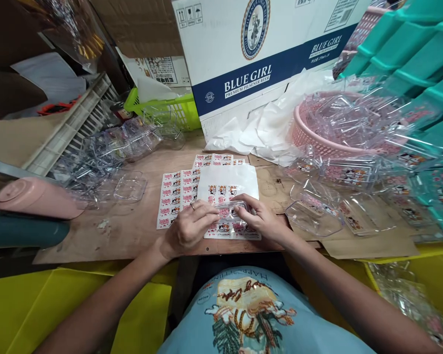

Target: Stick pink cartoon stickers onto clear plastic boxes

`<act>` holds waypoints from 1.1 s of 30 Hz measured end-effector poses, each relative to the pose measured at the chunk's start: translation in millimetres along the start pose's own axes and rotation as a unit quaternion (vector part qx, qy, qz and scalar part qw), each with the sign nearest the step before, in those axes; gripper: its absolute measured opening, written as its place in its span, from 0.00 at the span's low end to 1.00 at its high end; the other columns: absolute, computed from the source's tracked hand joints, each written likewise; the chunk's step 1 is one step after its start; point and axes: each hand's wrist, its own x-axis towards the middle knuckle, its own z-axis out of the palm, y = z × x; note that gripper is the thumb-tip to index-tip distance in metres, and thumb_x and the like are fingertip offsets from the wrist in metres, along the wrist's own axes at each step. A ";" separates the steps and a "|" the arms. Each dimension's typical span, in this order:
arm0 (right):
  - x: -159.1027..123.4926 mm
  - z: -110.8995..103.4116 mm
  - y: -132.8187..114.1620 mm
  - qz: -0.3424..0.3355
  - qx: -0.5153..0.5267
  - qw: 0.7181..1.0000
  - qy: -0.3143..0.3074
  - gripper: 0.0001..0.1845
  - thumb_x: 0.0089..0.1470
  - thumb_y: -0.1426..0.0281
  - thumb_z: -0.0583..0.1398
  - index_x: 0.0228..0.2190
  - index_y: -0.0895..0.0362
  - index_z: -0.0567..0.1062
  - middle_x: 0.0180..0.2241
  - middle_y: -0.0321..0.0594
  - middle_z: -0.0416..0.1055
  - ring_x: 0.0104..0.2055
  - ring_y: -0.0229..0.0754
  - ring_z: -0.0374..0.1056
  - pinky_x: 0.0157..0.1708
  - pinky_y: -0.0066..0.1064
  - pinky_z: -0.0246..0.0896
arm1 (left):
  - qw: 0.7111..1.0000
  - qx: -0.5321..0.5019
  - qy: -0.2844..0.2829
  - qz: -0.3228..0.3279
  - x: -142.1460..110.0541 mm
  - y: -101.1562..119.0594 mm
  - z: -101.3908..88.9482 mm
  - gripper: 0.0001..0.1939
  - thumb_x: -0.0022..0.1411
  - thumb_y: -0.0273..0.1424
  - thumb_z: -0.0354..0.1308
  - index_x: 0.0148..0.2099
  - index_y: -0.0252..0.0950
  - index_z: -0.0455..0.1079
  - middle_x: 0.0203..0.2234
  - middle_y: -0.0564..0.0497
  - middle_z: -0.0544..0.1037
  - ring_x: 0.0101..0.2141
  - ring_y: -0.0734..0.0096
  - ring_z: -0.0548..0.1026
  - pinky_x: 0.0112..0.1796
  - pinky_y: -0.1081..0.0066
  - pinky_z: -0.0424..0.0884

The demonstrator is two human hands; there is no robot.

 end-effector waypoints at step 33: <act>4.2 -0.5 -0.1 0.007 -0.005 1.000 0.010 0.17 0.61 0.59 0.55 0.44 0.53 0.76 0.28 0.34 0.71 0.30 0.38 0.63 0.32 0.28 0.56 | 0.996 -0.082 -0.011 -0.038 21.9 -18.5 3.7 0.11 0.66 0.22 0.55 0.47 0.36 0.74 0.40 0.45 0.79 0.43 0.66 0.75 0.45 0.62 0.73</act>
